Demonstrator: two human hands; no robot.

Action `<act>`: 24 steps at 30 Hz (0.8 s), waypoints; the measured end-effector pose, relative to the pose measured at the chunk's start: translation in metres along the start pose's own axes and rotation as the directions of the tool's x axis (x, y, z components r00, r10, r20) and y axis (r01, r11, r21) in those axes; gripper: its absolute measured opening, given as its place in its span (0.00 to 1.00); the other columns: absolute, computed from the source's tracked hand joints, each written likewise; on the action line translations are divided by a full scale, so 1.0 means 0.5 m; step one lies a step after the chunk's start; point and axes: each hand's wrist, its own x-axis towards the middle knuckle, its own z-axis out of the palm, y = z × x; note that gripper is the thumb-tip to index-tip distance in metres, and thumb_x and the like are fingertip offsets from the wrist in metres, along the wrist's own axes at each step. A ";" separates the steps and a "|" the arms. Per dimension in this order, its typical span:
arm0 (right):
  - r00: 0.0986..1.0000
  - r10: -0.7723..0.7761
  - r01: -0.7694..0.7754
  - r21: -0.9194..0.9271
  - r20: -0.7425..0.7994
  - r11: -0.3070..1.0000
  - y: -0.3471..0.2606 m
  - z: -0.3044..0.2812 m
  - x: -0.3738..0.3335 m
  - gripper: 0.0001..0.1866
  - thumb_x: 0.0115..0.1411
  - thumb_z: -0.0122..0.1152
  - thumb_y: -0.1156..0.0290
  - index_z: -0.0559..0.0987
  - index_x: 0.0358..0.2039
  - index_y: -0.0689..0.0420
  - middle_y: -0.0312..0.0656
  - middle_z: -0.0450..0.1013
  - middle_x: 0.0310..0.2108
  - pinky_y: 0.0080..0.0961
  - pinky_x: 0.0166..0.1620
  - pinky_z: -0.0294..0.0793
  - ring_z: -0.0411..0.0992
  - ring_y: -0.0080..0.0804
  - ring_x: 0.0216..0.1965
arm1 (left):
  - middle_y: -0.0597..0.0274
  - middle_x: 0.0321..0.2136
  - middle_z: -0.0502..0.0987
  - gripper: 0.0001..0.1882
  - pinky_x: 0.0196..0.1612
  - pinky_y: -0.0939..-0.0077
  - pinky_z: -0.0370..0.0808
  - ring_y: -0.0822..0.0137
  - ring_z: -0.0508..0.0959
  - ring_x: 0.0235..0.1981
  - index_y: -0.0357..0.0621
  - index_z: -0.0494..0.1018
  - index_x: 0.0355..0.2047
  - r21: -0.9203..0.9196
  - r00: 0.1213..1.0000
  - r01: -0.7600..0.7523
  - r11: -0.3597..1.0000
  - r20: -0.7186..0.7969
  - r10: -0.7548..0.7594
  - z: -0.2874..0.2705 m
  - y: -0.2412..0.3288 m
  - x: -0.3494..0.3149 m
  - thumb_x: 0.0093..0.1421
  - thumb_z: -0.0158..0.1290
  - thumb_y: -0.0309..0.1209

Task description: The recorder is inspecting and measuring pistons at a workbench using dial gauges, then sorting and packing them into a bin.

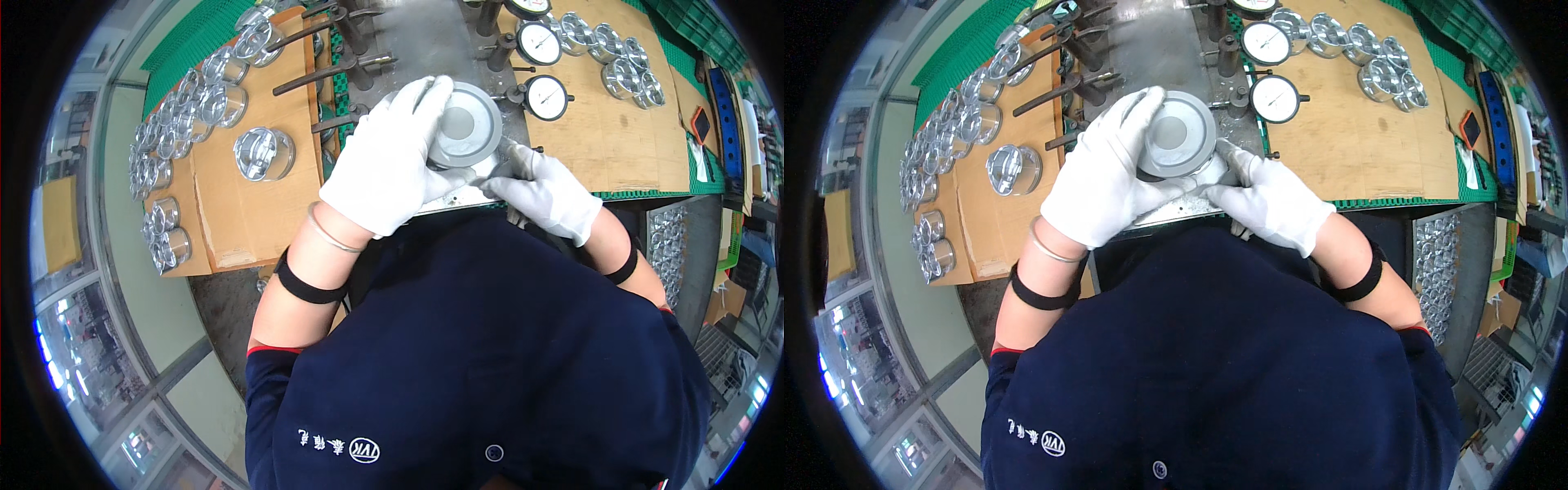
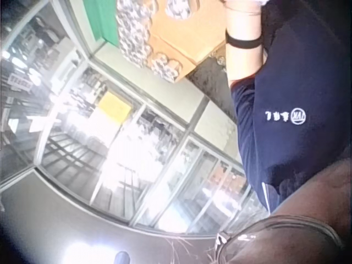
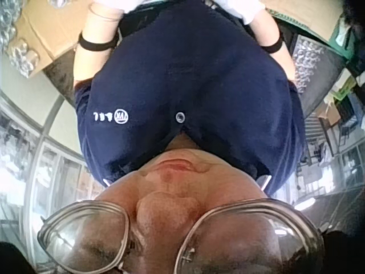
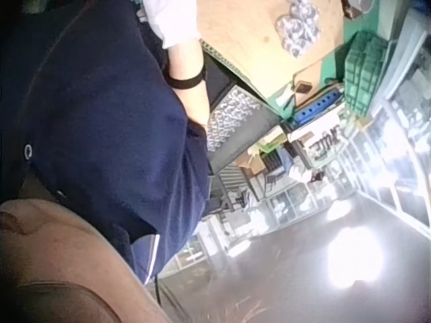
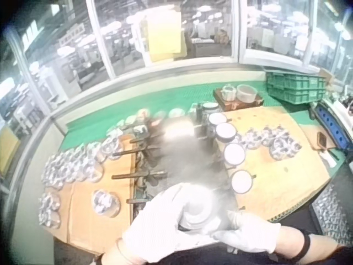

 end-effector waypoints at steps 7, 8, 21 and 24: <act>0.975 -0.187 0.196 0.070 -0.119 0.978 0.052 0.038 0.029 0.38 0.62 0.60 0.66 0.56 0.68 0.66 0.50 0.76 0.40 0.25 0.40 0.72 0.72 0.33 0.37 | 0.41 0.55 0.69 0.46 0.57 0.58 0.73 0.41 0.73 0.54 0.40 0.61 0.64 0.084 0.996 0.081 0.993 0.033 -0.084 0.018 0.000 0.016 0.45 0.69 0.30; 0.965 -0.213 0.233 0.126 -0.155 0.964 0.057 0.044 0.032 0.35 0.64 0.57 0.71 0.55 0.69 0.62 0.40 0.77 0.35 0.17 0.28 0.71 0.69 0.18 0.24 | 0.40 0.56 0.68 0.47 0.57 0.56 0.72 0.41 0.72 0.54 0.40 0.60 0.65 0.073 0.994 0.094 0.993 0.046 -0.098 0.020 -0.005 0.019 0.44 0.68 0.29; 0.979 -0.172 0.187 0.144 -0.113 0.972 0.055 0.031 0.053 0.48 0.60 0.62 0.62 0.48 0.71 0.69 0.53 0.78 0.41 0.25 0.50 0.75 0.77 0.36 0.45 | 0.36 0.61 0.62 0.48 0.62 0.56 0.68 0.37 0.68 0.60 0.46 0.57 0.68 -0.022 0.996 0.085 0.996 0.033 -0.084 0.024 -0.042 0.038 0.44 0.63 0.22; 0.987 -0.141 0.153 0.208 -0.072 0.966 0.048 0.028 0.052 0.48 0.60 0.62 0.62 0.47 0.71 0.69 0.52 0.78 0.42 0.25 0.50 0.74 0.77 0.35 0.45 | 0.36 0.61 0.62 0.48 0.63 0.57 0.68 0.37 0.67 0.60 0.45 0.57 0.68 -0.020 0.995 0.096 0.995 0.035 -0.095 0.024 -0.043 0.038 0.44 0.63 0.22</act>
